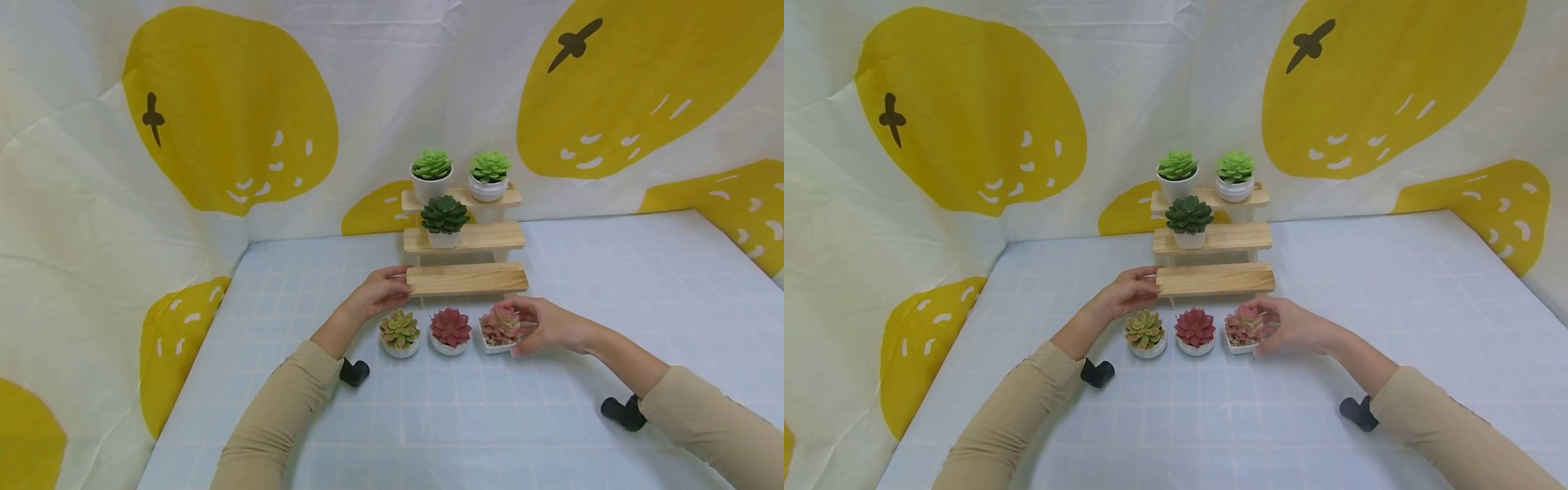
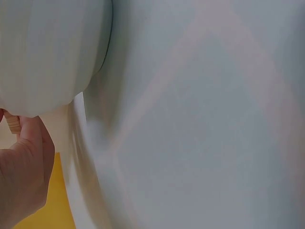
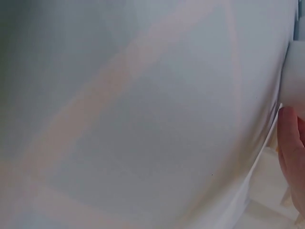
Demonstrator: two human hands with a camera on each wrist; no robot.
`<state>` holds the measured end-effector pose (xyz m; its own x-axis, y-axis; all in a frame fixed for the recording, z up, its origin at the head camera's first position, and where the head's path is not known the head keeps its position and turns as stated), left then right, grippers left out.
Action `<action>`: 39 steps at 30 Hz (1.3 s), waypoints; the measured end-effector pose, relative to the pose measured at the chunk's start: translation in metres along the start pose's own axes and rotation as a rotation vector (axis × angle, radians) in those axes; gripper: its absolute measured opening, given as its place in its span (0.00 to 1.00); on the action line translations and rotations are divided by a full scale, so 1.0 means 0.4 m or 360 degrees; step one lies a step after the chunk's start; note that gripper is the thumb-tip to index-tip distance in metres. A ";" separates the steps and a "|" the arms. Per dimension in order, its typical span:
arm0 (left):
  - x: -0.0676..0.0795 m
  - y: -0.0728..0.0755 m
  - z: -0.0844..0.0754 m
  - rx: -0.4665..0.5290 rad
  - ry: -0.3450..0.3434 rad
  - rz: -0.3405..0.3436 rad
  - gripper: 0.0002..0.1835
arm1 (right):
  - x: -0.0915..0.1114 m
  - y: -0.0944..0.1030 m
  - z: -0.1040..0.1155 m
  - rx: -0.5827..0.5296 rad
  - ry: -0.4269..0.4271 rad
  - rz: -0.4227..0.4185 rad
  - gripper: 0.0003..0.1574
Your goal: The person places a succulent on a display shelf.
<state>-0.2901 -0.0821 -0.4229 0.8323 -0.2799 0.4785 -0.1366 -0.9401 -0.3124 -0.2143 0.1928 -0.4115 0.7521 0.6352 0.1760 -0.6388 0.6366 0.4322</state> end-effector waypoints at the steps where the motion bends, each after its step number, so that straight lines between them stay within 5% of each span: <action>1: 0.000 0.000 0.000 0.0001 0.0003 -0.0001 0.30 | 0.000 -0.001 0.000 0.0004 0.0004 -0.0001 0.46; 39: 0.002 -0.005 -0.003 0.0046 0.0021 0.0007 0.31 | 0.016 0.042 0.032 -0.0089 -0.0105 -0.0147 0.47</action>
<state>-0.2898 -0.0807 -0.4209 0.8244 -0.2865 0.4881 -0.1242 -0.9330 -0.3379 -0.2179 0.2019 -0.3917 0.8161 0.5435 0.1964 -0.5728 0.7158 0.3995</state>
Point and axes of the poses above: each hand's wrist, its own x-axis away from the middle knuckle, its own y-axis out of the back of the hand, z = x × y, the point moved 5 cm from there along -x, towards the middle knuckle, and after that the axes turned 9 degrees about x, right-handed, at the moved point
